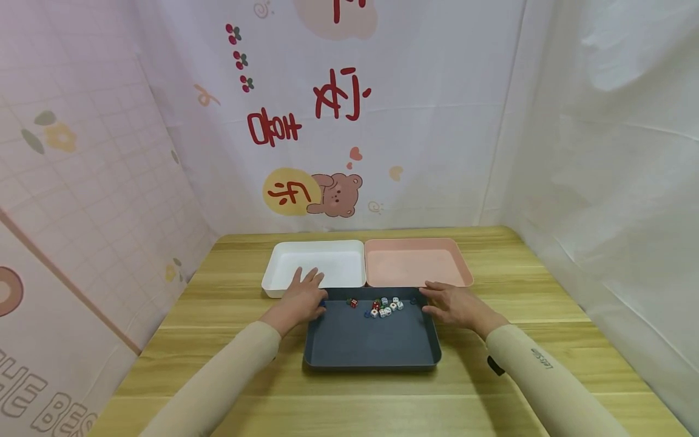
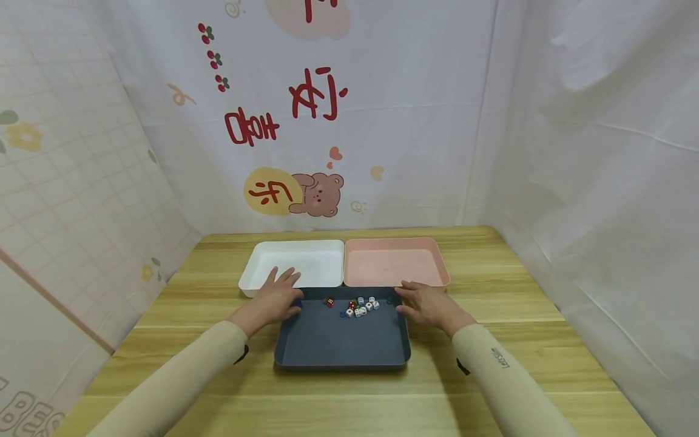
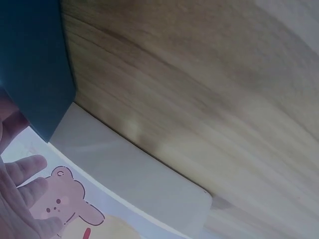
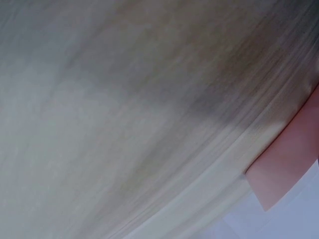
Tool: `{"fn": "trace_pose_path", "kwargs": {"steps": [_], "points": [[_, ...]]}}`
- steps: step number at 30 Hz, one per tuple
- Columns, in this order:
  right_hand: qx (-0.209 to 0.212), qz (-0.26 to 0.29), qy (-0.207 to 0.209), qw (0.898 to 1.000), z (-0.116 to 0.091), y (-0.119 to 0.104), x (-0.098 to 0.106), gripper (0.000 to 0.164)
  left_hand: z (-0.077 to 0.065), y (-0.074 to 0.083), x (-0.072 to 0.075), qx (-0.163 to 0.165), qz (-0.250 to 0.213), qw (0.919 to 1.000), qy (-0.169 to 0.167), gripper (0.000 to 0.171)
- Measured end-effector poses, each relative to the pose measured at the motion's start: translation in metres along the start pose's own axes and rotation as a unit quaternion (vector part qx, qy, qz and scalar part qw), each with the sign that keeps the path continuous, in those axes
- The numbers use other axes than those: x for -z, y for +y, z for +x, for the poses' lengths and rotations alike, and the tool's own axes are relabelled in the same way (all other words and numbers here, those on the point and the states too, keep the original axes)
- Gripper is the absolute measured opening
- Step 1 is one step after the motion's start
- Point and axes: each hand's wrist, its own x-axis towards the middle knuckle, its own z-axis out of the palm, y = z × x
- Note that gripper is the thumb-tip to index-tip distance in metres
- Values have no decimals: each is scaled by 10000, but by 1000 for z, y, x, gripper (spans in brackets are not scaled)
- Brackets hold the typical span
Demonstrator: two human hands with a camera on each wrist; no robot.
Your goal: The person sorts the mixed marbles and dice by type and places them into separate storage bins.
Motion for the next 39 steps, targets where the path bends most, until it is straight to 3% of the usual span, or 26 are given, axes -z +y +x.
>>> {"fn": "trace_pose_path", "kwargs": {"steps": [8, 21, 32, 39], "points": [[-33, 15, -35, 10000, 0, 1, -1, 57, 6, 0, -1, -77, 529, 9985, -140, 27], [-22, 58, -4, 10000, -1, 1, -1, 56, 15, 7, -2, -51, 889, 9948, -489, 20], [-33, 12, -26, 10000, -1, 0, 0, 56, 17, 9, -7, -235, 1260, 9917, -103, 12], [-114, 18, -29, 9999, -1, -2, 0, 54, 15, 6, 1, -384, 681, 9966, 254, 8]]}}
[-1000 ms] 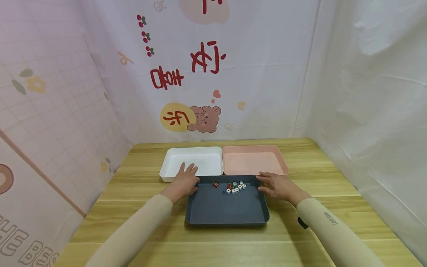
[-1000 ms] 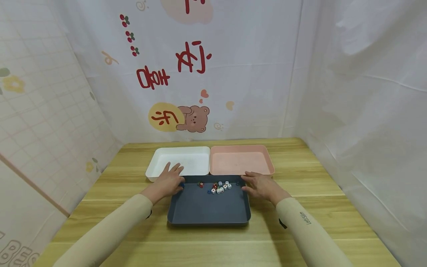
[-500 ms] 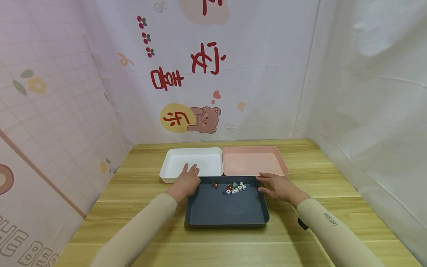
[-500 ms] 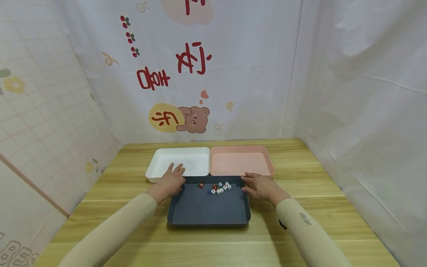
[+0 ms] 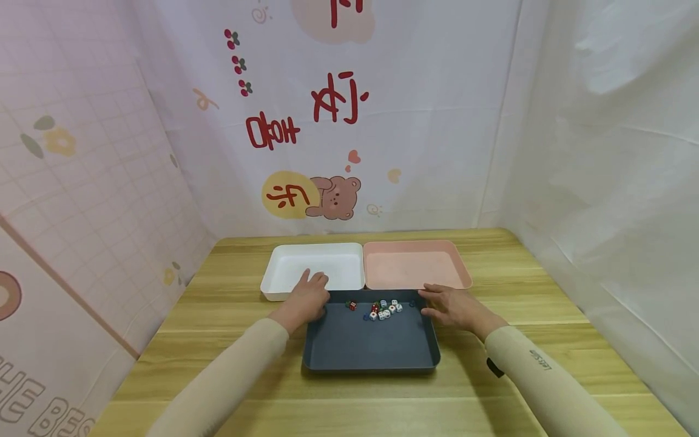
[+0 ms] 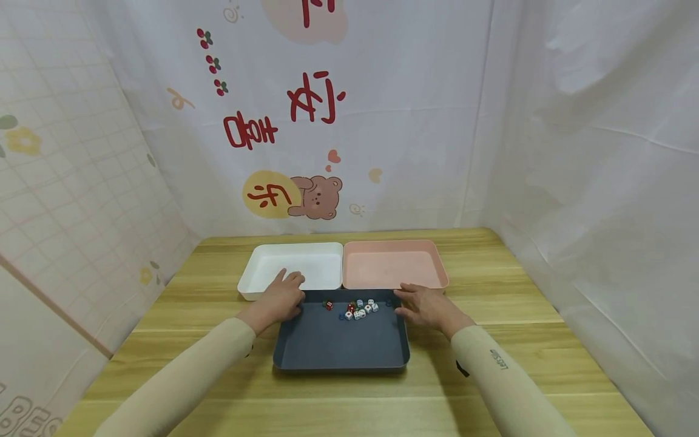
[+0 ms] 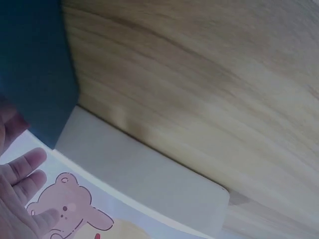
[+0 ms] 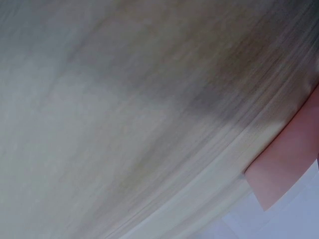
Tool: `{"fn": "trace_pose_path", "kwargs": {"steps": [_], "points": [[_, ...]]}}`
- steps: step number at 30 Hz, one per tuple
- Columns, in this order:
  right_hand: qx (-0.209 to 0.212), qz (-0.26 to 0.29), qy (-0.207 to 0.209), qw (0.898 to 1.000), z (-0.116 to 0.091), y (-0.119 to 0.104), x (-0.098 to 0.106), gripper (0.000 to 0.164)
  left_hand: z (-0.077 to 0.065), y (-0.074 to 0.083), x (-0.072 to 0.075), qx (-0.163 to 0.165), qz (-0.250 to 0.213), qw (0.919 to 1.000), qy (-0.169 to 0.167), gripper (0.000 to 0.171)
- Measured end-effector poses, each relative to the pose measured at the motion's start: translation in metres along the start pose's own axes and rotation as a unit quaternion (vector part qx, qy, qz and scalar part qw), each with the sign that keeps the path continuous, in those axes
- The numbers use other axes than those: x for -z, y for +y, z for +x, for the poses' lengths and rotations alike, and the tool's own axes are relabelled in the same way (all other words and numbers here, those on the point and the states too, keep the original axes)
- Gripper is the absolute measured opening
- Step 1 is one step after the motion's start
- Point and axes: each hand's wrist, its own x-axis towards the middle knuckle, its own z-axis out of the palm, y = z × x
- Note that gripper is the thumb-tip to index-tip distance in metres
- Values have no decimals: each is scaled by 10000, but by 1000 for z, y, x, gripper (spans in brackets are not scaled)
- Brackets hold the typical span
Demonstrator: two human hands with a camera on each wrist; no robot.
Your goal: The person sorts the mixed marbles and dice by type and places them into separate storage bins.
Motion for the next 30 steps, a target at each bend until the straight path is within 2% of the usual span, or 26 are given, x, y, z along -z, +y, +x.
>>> {"fn": "trace_pose_path", "kwargs": {"steps": [7, 12, 17, 23, 30], "points": [[10, -21, 2, 10000, 0, 1, 1, 55, 3, -10, 10, 24, -985, 9946, 311, 9], [17, -5, 12, 10000, 0, 0, 1, 55, 6, -22, 14, 266, -1594, 9860, 421, 5], [-26, -9, -12, 10000, 0, 0, 0, 56, 11, -32, 12, 627, -1883, 9792, 434, 6], [-43, 29, -43, 10000, 0, 0, 0, 56, 17, -44, 3, 1149, -2453, 9620, 334, 7], [-20, -5, -63, 10000, -1, 2, 1, 57, 26, -56, -10, 1502, -3000, 9412, 390, 13]]}}
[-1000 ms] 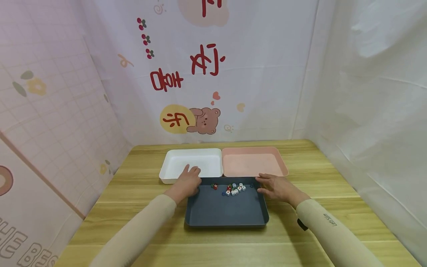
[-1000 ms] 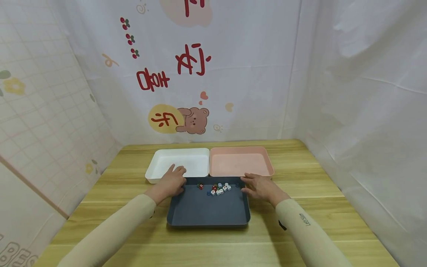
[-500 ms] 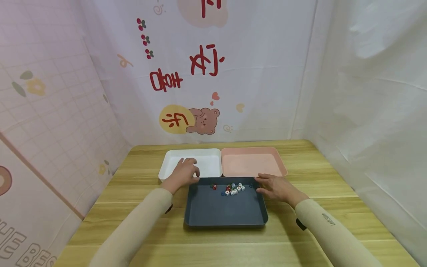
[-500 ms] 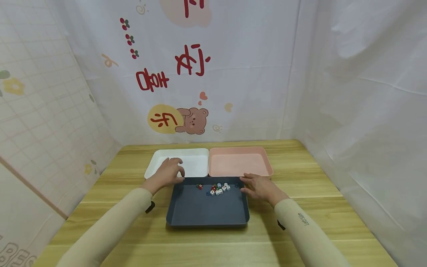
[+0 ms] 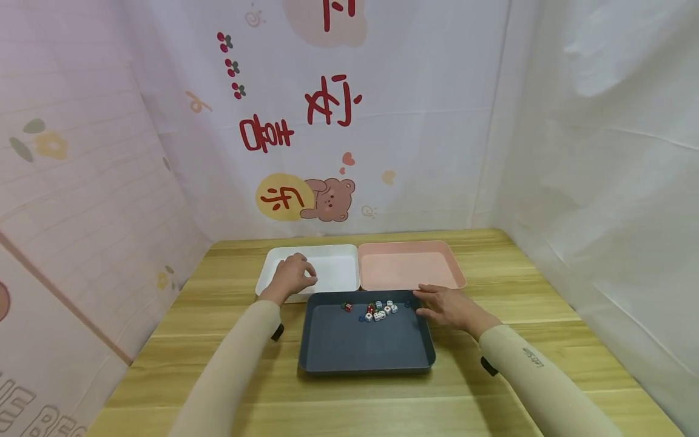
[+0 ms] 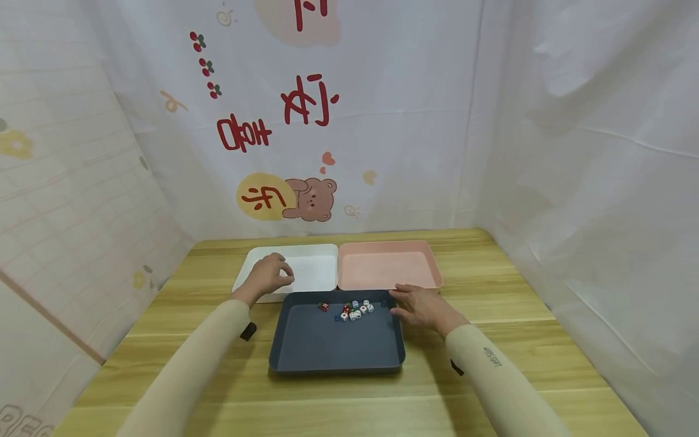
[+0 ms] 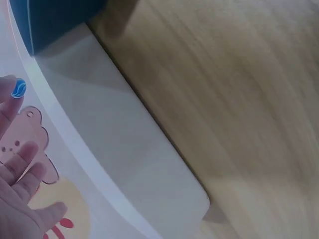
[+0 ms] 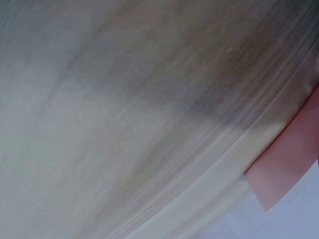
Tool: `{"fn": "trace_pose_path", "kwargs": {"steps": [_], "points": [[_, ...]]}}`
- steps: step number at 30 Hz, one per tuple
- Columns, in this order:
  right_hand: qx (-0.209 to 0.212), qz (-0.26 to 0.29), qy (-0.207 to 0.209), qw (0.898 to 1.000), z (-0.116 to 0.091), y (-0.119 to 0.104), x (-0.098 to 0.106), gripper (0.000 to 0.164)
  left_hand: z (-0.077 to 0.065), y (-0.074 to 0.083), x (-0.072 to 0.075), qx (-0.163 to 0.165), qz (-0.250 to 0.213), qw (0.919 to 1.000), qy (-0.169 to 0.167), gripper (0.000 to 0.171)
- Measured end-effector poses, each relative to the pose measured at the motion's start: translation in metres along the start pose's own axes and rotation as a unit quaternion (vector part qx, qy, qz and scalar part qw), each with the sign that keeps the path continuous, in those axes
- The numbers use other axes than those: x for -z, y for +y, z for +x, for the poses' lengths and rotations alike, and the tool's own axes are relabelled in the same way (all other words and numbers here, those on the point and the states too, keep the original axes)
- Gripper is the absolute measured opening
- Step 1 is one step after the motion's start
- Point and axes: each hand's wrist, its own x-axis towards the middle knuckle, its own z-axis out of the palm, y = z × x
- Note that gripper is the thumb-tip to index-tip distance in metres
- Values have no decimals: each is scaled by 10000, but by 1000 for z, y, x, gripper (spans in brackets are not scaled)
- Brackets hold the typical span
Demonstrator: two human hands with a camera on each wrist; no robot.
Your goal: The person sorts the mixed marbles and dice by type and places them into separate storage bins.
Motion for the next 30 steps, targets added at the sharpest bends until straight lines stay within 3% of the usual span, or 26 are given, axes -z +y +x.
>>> {"fn": "trace_pose_path", "kwargs": {"steps": [7, 30], "points": [[-3, 10, 27, 10000, 1, 1, 0, 56, 12, -10, -7, 429, -462, 9980, -57, 16], [13, 40, 14, 10000, 1, -4, 0, 54, 10, -21, -19, 860, -383, 9956, 16, 13]]}}
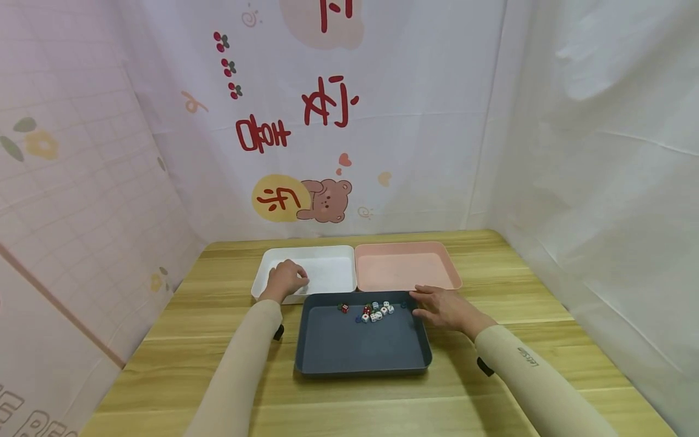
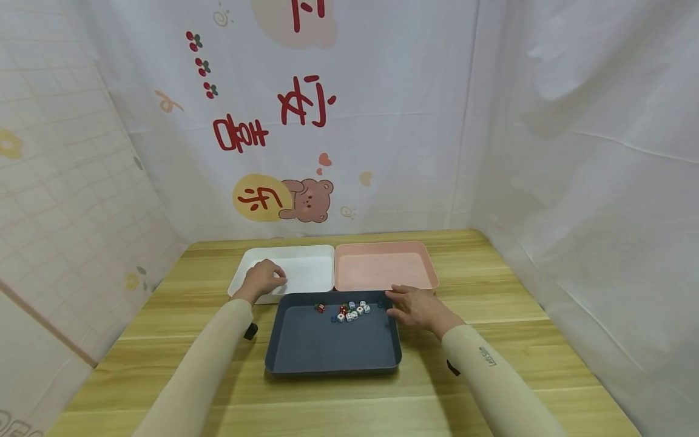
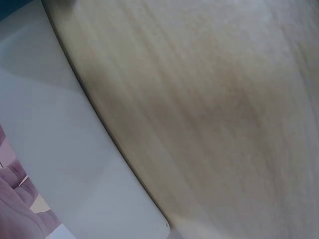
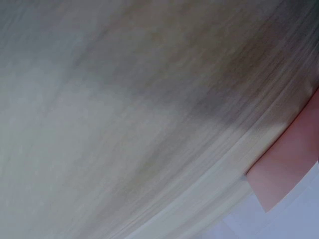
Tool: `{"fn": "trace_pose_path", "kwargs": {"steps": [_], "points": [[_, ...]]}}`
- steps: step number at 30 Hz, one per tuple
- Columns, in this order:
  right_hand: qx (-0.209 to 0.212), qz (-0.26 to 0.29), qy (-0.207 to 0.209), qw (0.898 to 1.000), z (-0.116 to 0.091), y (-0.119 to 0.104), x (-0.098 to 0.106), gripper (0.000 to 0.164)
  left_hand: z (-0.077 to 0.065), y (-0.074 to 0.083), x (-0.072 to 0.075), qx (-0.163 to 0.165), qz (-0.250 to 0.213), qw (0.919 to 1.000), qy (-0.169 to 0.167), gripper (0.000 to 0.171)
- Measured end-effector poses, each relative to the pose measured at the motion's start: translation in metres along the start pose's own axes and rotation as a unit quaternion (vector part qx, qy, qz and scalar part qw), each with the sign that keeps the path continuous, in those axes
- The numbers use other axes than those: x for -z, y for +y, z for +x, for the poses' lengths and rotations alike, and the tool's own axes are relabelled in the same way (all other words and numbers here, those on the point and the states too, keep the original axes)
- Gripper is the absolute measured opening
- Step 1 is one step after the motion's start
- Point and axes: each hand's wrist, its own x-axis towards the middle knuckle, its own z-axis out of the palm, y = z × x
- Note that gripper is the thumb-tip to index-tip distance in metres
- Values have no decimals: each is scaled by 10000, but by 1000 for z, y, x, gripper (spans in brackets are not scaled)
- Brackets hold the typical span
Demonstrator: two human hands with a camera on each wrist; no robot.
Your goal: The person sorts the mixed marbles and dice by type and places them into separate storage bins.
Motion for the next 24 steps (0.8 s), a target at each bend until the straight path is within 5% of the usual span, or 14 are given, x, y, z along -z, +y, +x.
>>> {"fn": "trace_pose_path", "kwargs": {"steps": [24], "points": [[7, 15, 55, 10000, -1, 3, -4, 54, -6, 3, 2, -254, -257, 9993, 29, 28]]}}
